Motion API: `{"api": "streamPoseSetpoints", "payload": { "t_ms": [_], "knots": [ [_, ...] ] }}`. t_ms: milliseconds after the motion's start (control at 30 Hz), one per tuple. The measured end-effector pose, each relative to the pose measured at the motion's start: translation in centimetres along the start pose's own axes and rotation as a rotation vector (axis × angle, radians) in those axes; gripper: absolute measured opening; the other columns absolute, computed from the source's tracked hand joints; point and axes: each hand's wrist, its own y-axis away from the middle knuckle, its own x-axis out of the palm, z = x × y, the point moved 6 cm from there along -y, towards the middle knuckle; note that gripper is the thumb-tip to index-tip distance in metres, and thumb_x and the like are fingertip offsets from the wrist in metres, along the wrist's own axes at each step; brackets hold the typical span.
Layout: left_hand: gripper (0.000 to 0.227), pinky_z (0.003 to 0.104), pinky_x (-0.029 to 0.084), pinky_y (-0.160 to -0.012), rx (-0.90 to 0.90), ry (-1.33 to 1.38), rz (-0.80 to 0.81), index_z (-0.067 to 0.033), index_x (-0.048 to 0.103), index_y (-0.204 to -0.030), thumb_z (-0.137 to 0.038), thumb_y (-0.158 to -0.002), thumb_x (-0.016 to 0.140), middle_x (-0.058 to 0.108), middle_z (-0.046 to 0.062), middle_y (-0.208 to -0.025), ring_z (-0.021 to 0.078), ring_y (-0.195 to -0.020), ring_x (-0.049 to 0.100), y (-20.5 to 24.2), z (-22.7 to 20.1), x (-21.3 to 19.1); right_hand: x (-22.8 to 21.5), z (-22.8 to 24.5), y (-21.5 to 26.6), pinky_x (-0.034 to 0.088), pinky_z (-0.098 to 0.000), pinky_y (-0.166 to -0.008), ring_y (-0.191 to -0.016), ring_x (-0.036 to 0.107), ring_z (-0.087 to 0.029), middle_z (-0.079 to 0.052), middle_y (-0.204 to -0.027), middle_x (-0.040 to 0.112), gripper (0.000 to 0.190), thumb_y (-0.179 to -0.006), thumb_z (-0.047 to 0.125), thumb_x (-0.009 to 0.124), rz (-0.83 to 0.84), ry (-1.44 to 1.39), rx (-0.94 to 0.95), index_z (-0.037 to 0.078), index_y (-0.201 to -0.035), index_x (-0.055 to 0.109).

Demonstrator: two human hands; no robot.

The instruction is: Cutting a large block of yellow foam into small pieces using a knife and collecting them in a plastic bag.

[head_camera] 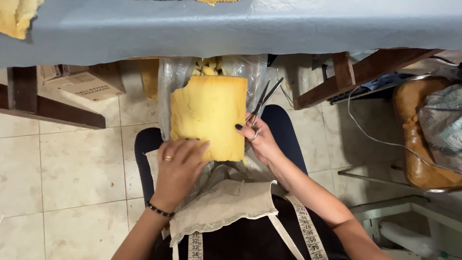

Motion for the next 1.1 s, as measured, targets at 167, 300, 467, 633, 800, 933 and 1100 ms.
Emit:
{"api": "streamPoseSetpoints", "payload": {
  "t_ms": [167, 300, 467, 633, 800, 933, 1100],
  "knots": [
    [0.058, 0.059, 0.038, -0.107, -0.426, 0.514, -0.106, -0.0071, 0.058, -0.139, -0.028, -0.089, 0.077, 0.063, 0.016, -0.131, 0.042, -0.127, 0.054, -0.4, 4.5, -1.7, -2.6, -2.1, -0.7, 0.061, -0.0295, -0.052, -0.064, 0.069, -0.017, -0.007, -0.078, 0.068, 0.036, -0.081, 0.012, 0.08, -0.009, -0.036, 0.037, 0.0, -0.112, 0.064],
    [0.101, 0.056, 0.043, -0.106, -1.062, 1.015, 0.238, 0.0022, 0.024, -0.156, -0.029, -0.079, 0.081, 0.044, 0.033, -0.148, 0.0466, -0.125, 0.056, 0.8, 6.4, 0.6, -1.4, -1.3, -0.7, 0.06, -0.0297, -0.047, -0.058, 0.068, -0.018, -0.008, -0.07, 0.066, 0.028, -0.079, 0.01, 0.08, 0.029, -0.068, 0.06, 0.001, -0.102, 0.066],
    [0.072, 0.057, 0.055, -0.083, -1.304, 1.468, 0.308, 0.0048, 0.054, -0.137, -0.011, -0.073, 0.083, 0.066, 0.021, -0.116, 0.0356, -0.1, 0.067, 3.8, 6.4, 4.3, -5.0, -6.4, -3.7, 0.061, -0.0265, -0.057, -0.069, 0.07, -0.012, -0.008, -0.086, 0.071, 0.043, -0.083, 0.013, 0.078, 0.185, 0.066, 0.024, 0.0, -0.121, 0.064],
    [0.063, 0.051, 0.058, -0.077, -1.385, 1.423, -0.038, 0.0025, 0.057, -0.129, -0.002, -0.072, 0.083, 0.069, 0.018, -0.109, 0.0323, -0.093, 0.07, 4.4, 7.1, 3.5, -3.3, 0.2, -1.5, 0.055, -0.0289, -0.072, -0.081, 0.065, -0.014, -0.007, -0.093, 0.07, 0.037, -0.092, 0.029, 0.075, 0.213, 0.46, -0.135, 0.006, -0.119, 0.066],
    [0.06, 0.05, 0.061, -0.077, -1.468, 1.328, -0.252, -0.001, 0.057, -0.129, -0.003, -0.075, 0.083, 0.069, 0.016, -0.111, 0.0299, -0.096, 0.071, 4.3, 6.8, 1.1, -3.1, -1.6, 1.4, 0.056, -0.0471, -0.072, -0.078, 0.068, -0.037, -0.013, -0.088, 0.07, 0.045, -0.081, 0.046, 0.08, 0.443, 0.94, -0.127, 0.013, -0.105, 0.061],
    [0.057, 0.048, 0.062, -0.078, -1.472, 1.295, -0.335, -0.0017, 0.057, -0.129, -0.004, -0.077, 0.083, 0.069, 0.014, -0.111, 0.0285, -0.097, 0.07, 4.9, 6.2, 0.9, 0.3, -1.3, 2.8, 0.055, -0.0556, -0.076, -0.084, 0.068, -0.047, -0.023, -0.092, 0.067, 0.056, -0.082, 0.052, 0.076, 0.569, 1.172, -0.011, 0.006, -0.108, 0.059],
    [0.056, 0.049, 0.063, -0.077, -1.433, 1.321, -0.312, -0.0003, 0.059, -0.128, -0.003, -0.077, 0.082, 0.07, 0.017, -0.111, 0.0311, -0.097, 0.071, 5.0, 5.7, 1.2, 1.0, -2.6, 2.2, 0.055, -0.055, -0.076, -0.084, 0.069, -0.045, -0.023, -0.089, 0.067, 0.058, -0.088, 0.058, 0.068, 0.593, 1.176, 0.089, 0.003, -0.106, 0.061]
  ]
}}
